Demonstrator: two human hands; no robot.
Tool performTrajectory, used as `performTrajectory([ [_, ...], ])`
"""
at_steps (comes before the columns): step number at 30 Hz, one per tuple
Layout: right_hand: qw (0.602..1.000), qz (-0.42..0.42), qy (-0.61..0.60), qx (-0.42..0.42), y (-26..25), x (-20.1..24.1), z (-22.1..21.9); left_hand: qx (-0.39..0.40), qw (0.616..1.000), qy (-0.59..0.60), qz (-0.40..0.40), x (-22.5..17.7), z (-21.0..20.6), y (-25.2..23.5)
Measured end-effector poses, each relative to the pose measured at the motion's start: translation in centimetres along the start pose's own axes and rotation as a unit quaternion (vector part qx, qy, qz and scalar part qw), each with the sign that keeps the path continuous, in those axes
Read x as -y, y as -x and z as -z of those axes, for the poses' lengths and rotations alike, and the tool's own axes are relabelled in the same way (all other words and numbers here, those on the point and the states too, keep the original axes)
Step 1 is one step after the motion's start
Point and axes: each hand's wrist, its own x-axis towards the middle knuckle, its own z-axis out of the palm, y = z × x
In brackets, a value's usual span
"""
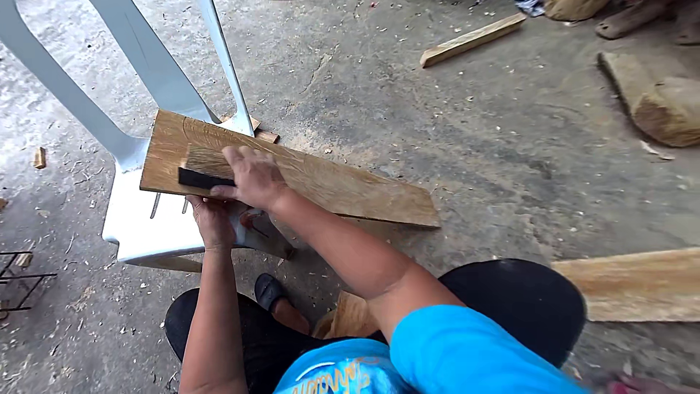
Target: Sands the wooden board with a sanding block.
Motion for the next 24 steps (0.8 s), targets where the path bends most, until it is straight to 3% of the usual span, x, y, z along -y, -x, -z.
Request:
performTrajectory([
  [7, 0.974, -0.221, 0.009, -0.057, 11.9, -19.3, -1.4, -0.040, 0.999, 0.028, 0.023, -0.4, -0.7, -0.1],
  [10, 0.948, -0.317, 0.003, -0.037, 14.4, -22.6, -1.6, -0.052, 0.998, 0.033, 0.025, -0.7, -0.9, -0.2],
  [12, 0.936, -0.351, -0.001, -0.022, 13.9, -21.4, -1.4, -0.042, 0.998, 0.031, 0.024, -0.6, -0.8, -0.2],
  [14, 0.944, -0.329, -0.001, -0.031, 12.3, -18.6, -1.3, -0.037, 0.998, 0.033, 0.026, -0.6, -0.8, -0.3],
  [19, 0.991, -0.123, 0.004, -0.053, 3.6, -7.2, -1.5, -0.039, 0.998, 0.037, 0.026, -0.4, -0.7, -0.3],
  [24, 1.000, -0.020, 0.002, -0.009, -5.4, 4.9, -0.6, -0.023, 0.999, -0.001, 0.029, -0.4, -0.4, 0.0],
])
